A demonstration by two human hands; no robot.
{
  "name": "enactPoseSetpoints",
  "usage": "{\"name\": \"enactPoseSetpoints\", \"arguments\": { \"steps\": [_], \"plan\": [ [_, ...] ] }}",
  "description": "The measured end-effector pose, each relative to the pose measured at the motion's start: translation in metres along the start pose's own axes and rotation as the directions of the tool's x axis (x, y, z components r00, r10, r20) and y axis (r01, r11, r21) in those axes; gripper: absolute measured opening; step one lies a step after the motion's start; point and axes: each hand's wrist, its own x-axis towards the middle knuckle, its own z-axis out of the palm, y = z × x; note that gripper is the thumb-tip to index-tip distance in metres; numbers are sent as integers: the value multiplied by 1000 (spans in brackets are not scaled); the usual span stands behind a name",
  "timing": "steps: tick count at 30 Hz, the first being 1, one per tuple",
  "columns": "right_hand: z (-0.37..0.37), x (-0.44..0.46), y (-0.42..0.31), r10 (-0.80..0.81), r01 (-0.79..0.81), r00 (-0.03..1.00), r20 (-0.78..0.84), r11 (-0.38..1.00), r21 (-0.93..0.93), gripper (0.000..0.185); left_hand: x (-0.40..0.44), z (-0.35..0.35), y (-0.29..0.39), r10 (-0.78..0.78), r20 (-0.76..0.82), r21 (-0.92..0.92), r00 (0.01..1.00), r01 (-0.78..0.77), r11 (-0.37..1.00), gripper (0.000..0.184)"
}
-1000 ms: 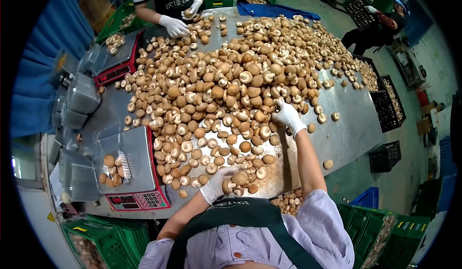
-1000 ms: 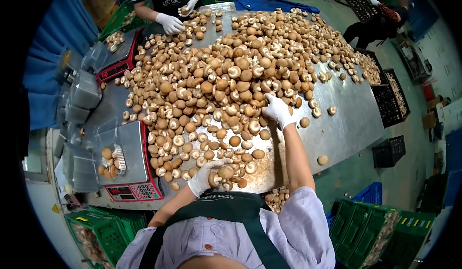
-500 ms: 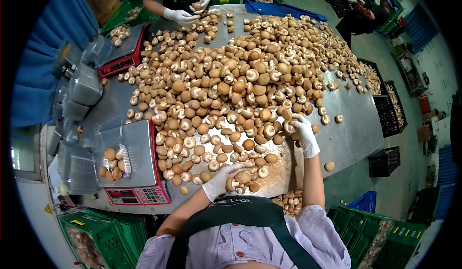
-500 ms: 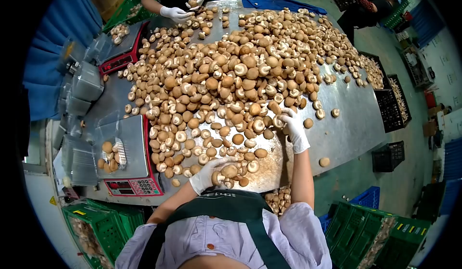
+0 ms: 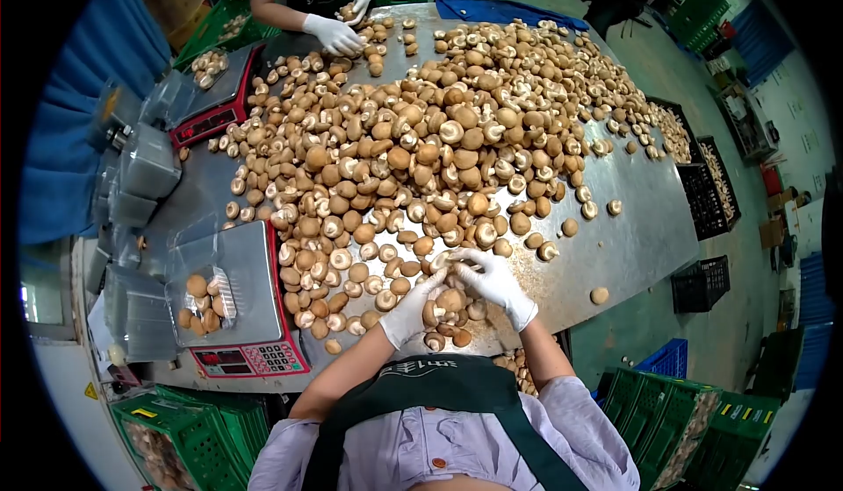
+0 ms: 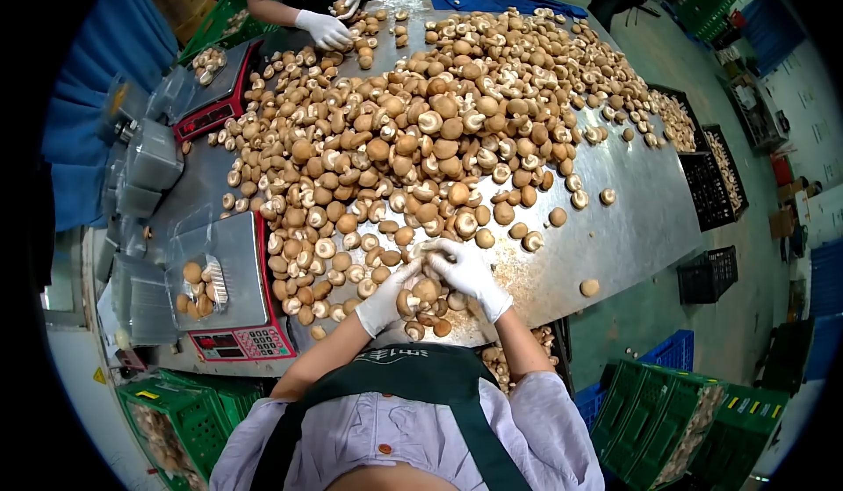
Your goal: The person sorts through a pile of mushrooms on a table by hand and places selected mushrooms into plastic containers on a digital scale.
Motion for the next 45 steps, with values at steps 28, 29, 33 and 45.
{"name": "enactPoseSetpoints", "arguments": {
  "steps": [28, 29, 33, 45],
  "plan": [
    [-82, 22, 90, 203, 49, 763, -613, 928, 368, 35, -47, 28, 60, 492, -103, 804, 865, -218, 553, 33],
    [-82, 20, 93, 314, 110, 777, -545, 786, 609, 37, -42, 37, 66, 507, -72, 891, 859, -174, 420, 35],
    [-82, 20, 155, -11, 274, 960, -281, -178, 945, 34, -11, 67, 72, 501, 90, 838, 861, 206, -505, 50],
    [-86, 10, 91, 355, 128, 828, -435, 634, 762, 30, -7, 56, 88, 490, 39, 996, 871, 4, -87, 49]
  ]
}}
